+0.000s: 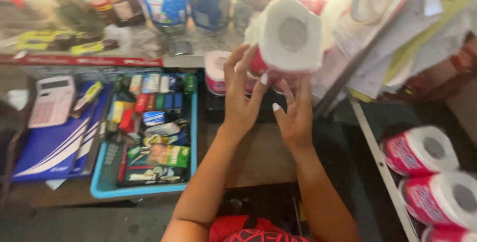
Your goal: The person organizes items on a store shelf by hand. They move a package of sanitary pads, then stack multiple rolls of toilet paper. They also arrange several small bottles and tubes of personal care products on the shelf.
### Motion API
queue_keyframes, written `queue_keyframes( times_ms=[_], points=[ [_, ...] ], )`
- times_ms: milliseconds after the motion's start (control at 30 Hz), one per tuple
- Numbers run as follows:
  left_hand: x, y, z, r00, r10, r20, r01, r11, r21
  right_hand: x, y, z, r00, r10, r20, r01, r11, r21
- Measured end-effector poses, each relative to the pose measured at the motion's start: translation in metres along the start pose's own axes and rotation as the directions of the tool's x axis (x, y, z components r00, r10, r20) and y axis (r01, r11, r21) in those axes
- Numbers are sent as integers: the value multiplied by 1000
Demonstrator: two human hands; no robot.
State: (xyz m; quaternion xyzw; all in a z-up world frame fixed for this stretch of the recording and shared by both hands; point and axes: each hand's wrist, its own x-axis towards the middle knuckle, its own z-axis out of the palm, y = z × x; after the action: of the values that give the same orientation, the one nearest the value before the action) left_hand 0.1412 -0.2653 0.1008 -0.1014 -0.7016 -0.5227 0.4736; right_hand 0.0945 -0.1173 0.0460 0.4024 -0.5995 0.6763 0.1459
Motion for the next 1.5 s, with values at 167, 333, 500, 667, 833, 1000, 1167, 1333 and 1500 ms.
queue_keyframes(
  times_ms=[167, 333, 500, 667, 833, 1000, 1167, 1333, 1500],
  points=[
    [10, -51, -49, 998, -67, 3, 66, 995, 77, 38, 28, 46, 967, 201, 159, -223, 966, 133],
    [2, -123, -64, 991, -123, 47, 120, 991, 52, 41, 73, 60, 946, 217, 239, -234, 971, 42],
    [-3, -144, -62, 977, -200, 77, 201, 980, -11, 40, 88, 66, 922, 300, 246, -326, 943, 71],
    [-7, -152, -58, 977, -199, 74, 202, 979, -24, 38, 94, 69, 922, 307, 237, -313, 950, -13],
    [-11, -138, -53, 983, -180, 41, 181, 983, -21, 32, 81, 67, 940, 241, 242, -233, 971, -59],
    [-11, -75, -29, 983, 1, -185, 66, 931, 360, 20, 30, 47, 944, 266, 195, -240, 960, -144],
    [-20, -37, 25, 995, 72, -66, -57, 977, 207, -2, -3, 0, 966, 260, 0, -253, 940, -229],
    [-38, -13, 92, 989, 93, 111, -89, 995, -45, -34, -29, -64, 952, 121, -280, -230, 889, -397],
    [-65, 3, 158, 920, 90, 382, 40, 947, -319, -71, -62, -111, 841, -42, -539, -305, 786, -537]
  ],
)
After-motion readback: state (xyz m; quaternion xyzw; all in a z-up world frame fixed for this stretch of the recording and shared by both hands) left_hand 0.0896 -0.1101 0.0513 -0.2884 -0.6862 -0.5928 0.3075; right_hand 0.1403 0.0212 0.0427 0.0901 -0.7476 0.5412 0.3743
